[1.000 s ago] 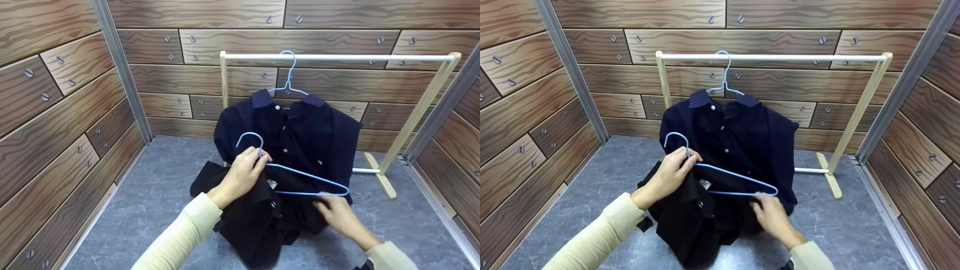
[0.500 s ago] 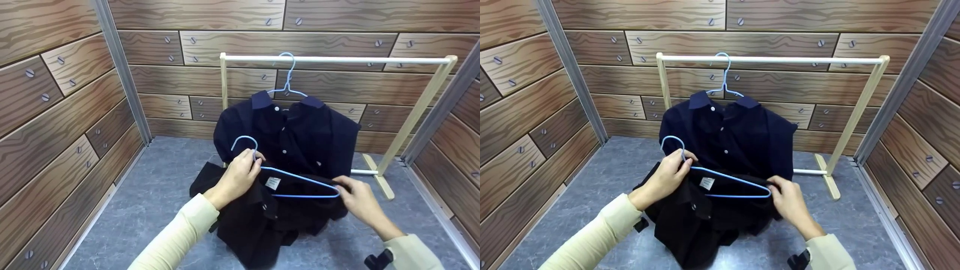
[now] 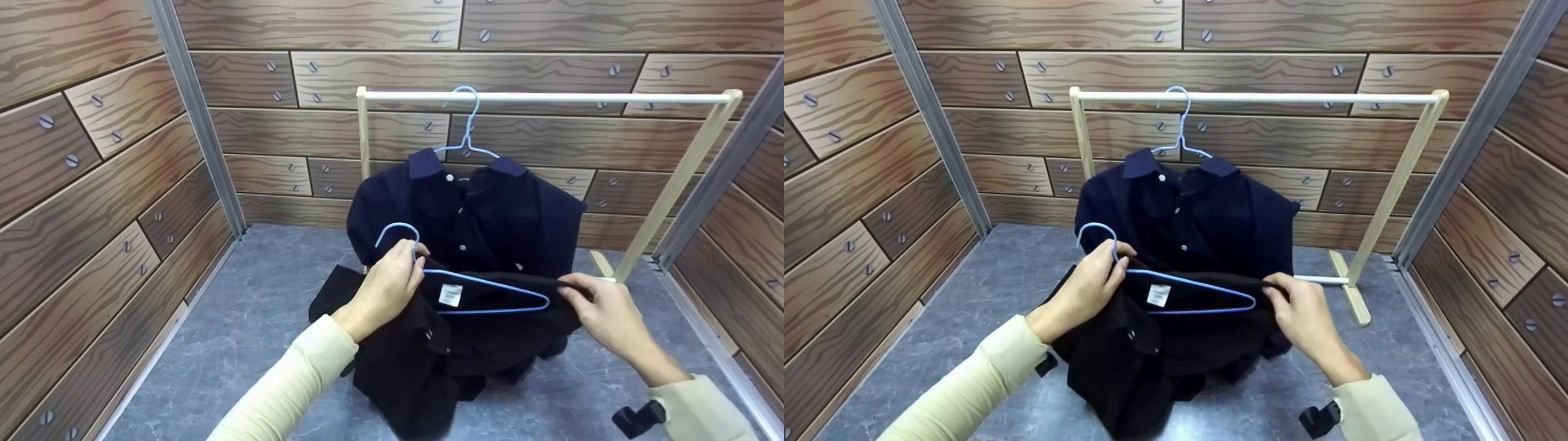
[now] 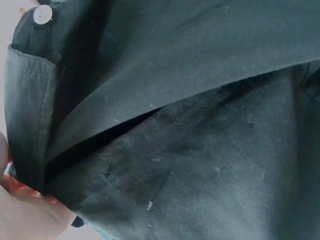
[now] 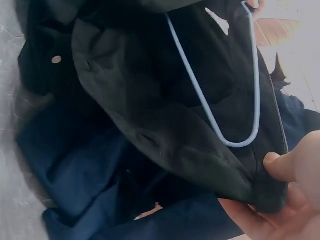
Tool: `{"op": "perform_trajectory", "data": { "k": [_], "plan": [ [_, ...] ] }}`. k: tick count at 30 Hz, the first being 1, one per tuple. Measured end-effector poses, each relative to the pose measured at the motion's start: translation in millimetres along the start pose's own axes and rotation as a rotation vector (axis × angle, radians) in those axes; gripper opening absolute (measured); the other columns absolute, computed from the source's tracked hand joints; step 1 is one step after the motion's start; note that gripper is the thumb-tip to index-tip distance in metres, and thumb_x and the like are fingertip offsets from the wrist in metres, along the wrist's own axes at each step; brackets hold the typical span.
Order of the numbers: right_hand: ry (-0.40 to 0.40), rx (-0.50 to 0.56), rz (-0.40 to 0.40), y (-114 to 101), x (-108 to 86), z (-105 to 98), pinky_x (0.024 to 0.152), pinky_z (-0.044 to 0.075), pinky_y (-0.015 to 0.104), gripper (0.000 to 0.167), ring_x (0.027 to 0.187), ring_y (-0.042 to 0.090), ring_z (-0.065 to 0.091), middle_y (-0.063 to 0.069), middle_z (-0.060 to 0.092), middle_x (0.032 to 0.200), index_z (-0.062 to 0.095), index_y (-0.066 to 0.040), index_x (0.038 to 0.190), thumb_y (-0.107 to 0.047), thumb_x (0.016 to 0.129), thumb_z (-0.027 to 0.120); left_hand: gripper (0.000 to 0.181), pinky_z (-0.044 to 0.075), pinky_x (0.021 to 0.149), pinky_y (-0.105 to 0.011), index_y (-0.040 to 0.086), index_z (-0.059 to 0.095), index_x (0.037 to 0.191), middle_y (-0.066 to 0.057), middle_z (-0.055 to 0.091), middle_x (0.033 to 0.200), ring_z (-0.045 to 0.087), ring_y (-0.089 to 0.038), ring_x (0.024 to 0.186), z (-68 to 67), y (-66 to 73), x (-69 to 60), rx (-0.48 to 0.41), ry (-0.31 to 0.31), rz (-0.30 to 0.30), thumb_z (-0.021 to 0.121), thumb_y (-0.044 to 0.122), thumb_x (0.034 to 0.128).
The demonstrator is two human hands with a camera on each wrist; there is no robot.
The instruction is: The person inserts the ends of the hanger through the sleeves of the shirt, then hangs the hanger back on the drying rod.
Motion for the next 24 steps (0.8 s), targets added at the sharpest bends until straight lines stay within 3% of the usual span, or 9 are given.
{"op": "perform_trajectory", "data": {
  "k": [8,13,18,21,24],
  "plan": [
    [0.065,-0.039,-0.089,-16.4,14.8,-23.3,0.067,0.04,0.009,0.014,0.069,0.0,0.056,0.006,0.076,0.084,0.077,-0.008,0.092,0.002,0.083,0.074,0.019,0.055,0.08,-0.035,0.007,0.06,0.114,-0.005,0.063,0.105,0.064,-0.02,0.091,-8.8,4.5,8.0,0.111,0.074,0.023,0.049,0.016,0.1006],
    [0.1,-0.064,-0.138,-25.9,24.1,-35.7,0.07,0.042,0.008,0.014,0.075,-0.001,0.062,0.006,0.077,0.085,0.077,-0.008,0.09,0.003,0.081,0.075,0.021,0.052,0.072,-0.035,0.005,0.059,0.115,-0.006,0.061,0.103,0.064,-0.022,0.089,-13.2,8.2,14.8,0.272,0.149,0.06,0.051,0.015,0.0986],
    [0.126,-0.064,-0.115,-31.1,29.9,-47.9,0.069,0.04,0.007,0.012,0.074,-0.014,0.054,0.007,0.077,0.084,0.077,-0.007,0.091,0.002,0.082,0.074,0.022,0.048,0.065,-0.034,0.005,0.058,0.116,-0.006,0.061,0.1,0.062,-0.023,0.087,-16.0,7.8,23.0,0.423,0.223,0.064,0.056,0.014,0.0962],
    [0.114,-0.046,-0.081,-34.1,31.4,-51.8,0.068,0.038,0.007,0.011,0.072,-0.015,0.051,0.007,0.076,0.084,0.076,-0.008,0.091,0.0,0.084,0.072,0.021,0.049,0.066,-0.034,0.005,0.058,0.116,-0.007,0.06,0.1,0.061,-0.023,0.087,-16.9,7.1,28.6,0.433,0.231,0.052,0.056,0.014,0.0971],
    [0.057,0.012,-0.051,-39.5,31.8,-49.7,0.067,0.039,0.008,0.01,0.07,-0.009,0.053,0.004,0.075,0.084,0.075,-0.009,0.093,-0.003,0.088,0.07,0.022,0.05,0.067,-0.036,0.004,0.058,0.118,-0.008,0.061,0.102,0.061,-0.024,0.09,-17.6,7.5,34.5,0.402,0.219,0.041,0.052,0.015,0.0995]
  ]
}}
Point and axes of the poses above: each hand's wrist, its own x-axis towards the middle knuckle, its own z-axis out of the palm, y = z × x, the point moved 6 cm from there along x, towards the middle knuckle
